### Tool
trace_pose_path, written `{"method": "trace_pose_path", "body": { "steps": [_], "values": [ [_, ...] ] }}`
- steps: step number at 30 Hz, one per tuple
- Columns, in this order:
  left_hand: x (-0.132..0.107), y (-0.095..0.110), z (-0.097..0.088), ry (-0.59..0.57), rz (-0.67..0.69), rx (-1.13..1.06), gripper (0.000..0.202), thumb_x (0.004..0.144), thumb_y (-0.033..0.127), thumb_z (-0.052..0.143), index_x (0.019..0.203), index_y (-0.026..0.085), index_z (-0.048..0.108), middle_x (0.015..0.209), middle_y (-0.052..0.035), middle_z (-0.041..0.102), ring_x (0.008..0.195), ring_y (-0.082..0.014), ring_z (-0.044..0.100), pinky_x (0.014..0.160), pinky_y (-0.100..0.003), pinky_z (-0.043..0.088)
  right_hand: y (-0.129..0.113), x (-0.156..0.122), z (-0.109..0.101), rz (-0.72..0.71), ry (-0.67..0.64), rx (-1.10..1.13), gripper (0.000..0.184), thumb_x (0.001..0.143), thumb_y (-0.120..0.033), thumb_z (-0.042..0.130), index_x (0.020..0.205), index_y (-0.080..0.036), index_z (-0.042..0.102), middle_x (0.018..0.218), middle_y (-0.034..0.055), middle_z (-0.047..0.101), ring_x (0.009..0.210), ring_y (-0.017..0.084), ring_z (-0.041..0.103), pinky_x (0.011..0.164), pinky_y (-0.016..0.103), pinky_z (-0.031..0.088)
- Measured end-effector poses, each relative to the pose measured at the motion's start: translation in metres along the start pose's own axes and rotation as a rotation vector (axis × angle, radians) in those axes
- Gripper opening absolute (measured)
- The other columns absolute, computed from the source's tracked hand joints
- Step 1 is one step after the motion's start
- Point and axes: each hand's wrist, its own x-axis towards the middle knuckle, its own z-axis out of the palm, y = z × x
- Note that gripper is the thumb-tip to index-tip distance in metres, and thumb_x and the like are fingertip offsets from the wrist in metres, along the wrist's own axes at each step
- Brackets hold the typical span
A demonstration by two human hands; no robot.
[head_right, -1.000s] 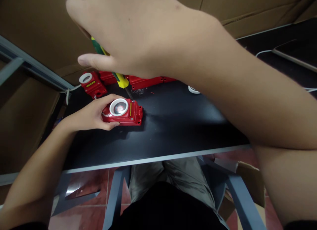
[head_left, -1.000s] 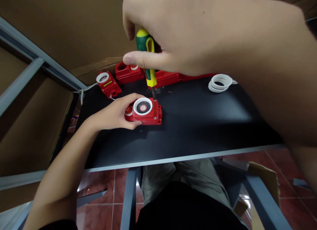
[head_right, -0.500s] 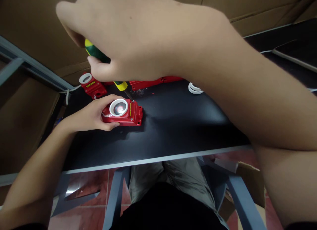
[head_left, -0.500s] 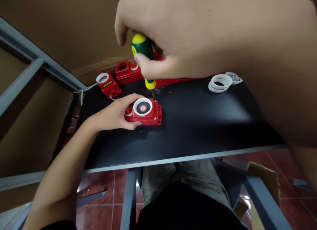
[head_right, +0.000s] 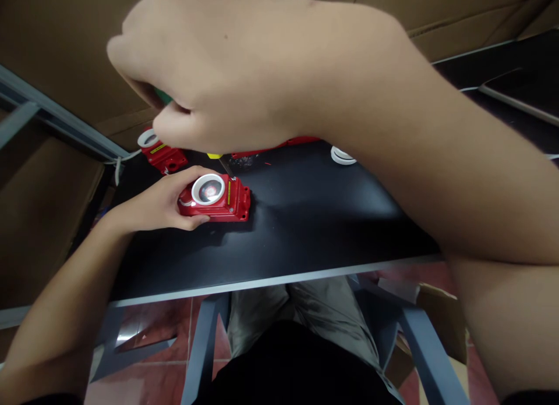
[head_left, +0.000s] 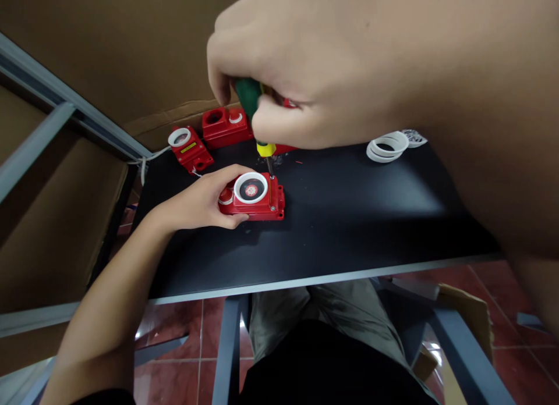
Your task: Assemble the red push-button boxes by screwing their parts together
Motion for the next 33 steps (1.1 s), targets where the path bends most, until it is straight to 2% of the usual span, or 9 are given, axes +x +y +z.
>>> {"method": "trace_pose_path", "body": {
  "steps": [3,6,9,12,15,20,22,28,33],
  "values": [
    [0.000,0.001,0.000,-0.002,-0.004,-0.002,0.066,0.096,0.046,0.093,0.156,0.022,0.076,0.153,-0.0115,0.090,0.135,-0.0343,0.088,0.124,-0.045,0.071,-0.014,0.004,-0.001,0.274,0.002,-0.216,0.074,0.126,-0.062,0.033,0.169,-0.016,0.072,0.154,0.0102,0.075,0.143,0.051,0.084,0.123,0.069,0.065],
    [-0.001,0.003,-0.001,-0.010,-0.015,0.007,0.067,0.096,0.045,0.093,0.156,0.022,0.075,0.153,-0.0106,0.090,0.136,-0.0335,0.088,0.125,-0.044,0.070,-0.023,0.008,-0.001,0.354,-0.051,-0.289,0.097,0.129,-0.085,0.037,0.183,-0.010,0.065,0.176,0.0235,0.069,0.157,0.068,0.077,0.123,0.084,0.065],
    [0.000,0.003,-0.001,-0.010,-0.016,0.021,0.067,0.097,0.047,0.092,0.157,0.023,0.075,0.153,-0.0099,0.089,0.137,-0.0335,0.088,0.125,-0.042,0.070,-0.026,0.010,-0.002,0.381,-0.069,-0.285,0.098,0.129,-0.089,0.044,0.181,-0.010,0.068,0.178,0.0244,0.069,0.166,0.073,0.071,0.126,0.091,0.063],
    [0.000,0.002,-0.001,-0.009,-0.009,0.021,0.067,0.098,0.049,0.092,0.157,0.023,0.075,0.153,-0.0101,0.089,0.137,-0.0332,0.088,0.124,-0.042,0.070,-0.026,0.009,-0.004,0.377,-0.047,-0.185,0.073,0.133,-0.076,0.056,0.180,-0.022,0.071,0.170,0.0121,0.076,0.160,0.061,0.079,0.128,0.080,0.065],
    [0.000,0.001,-0.001,-0.015,-0.017,0.016,0.068,0.097,0.048,0.093,0.157,0.022,0.075,0.154,-0.0105,0.089,0.137,-0.0329,0.088,0.125,-0.042,0.069,-0.023,0.007,-0.004,0.346,-0.024,-0.093,0.062,0.131,-0.069,0.062,0.178,-0.029,0.070,0.158,0.0028,0.078,0.137,0.044,0.086,0.124,0.063,0.065],
    [-0.001,0.003,-0.001,-0.010,-0.031,0.012,0.068,0.096,0.047,0.093,0.156,0.021,0.074,0.156,-0.0112,0.088,0.139,-0.0334,0.086,0.128,-0.043,0.068,-0.012,0.002,-0.001,0.263,0.005,-0.097,0.055,0.122,-0.058,0.058,0.166,-0.026,0.072,0.142,-0.0002,0.074,0.113,0.028,0.072,0.101,0.046,0.055],
    [-0.001,0.003,-0.001,-0.011,-0.036,0.013,0.067,0.095,0.046,0.093,0.155,0.022,0.075,0.156,-0.0110,0.089,0.139,-0.0340,0.086,0.127,-0.044,0.068,-0.008,0.001,0.001,0.232,0.022,-0.080,0.050,0.118,-0.055,0.055,0.154,-0.026,0.074,0.138,-0.0008,0.073,0.110,0.025,0.069,0.096,0.043,0.050],
    [0.001,0.004,0.000,-0.003,-0.025,-0.006,0.069,0.093,0.046,0.093,0.156,0.023,0.076,0.155,-0.0110,0.089,0.137,-0.0350,0.087,0.127,-0.045,0.069,-0.003,-0.001,-0.001,0.141,0.050,-0.022,0.048,0.105,-0.038,0.052,0.143,-0.023,0.076,0.137,0.0029,0.073,0.115,0.029,0.069,0.101,0.047,0.053],
    [0.002,0.005,-0.001,-0.007,-0.029,-0.007,0.069,0.092,0.046,0.094,0.155,0.024,0.077,0.153,-0.0107,0.090,0.136,-0.0349,0.087,0.126,-0.045,0.069,-0.001,-0.003,-0.006,0.110,0.001,-0.028,0.065,0.089,-0.020,0.040,0.139,-0.029,0.081,0.144,-0.0011,0.066,0.119,0.026,0.066,0.095,0.047,0.045]
  ]
}}
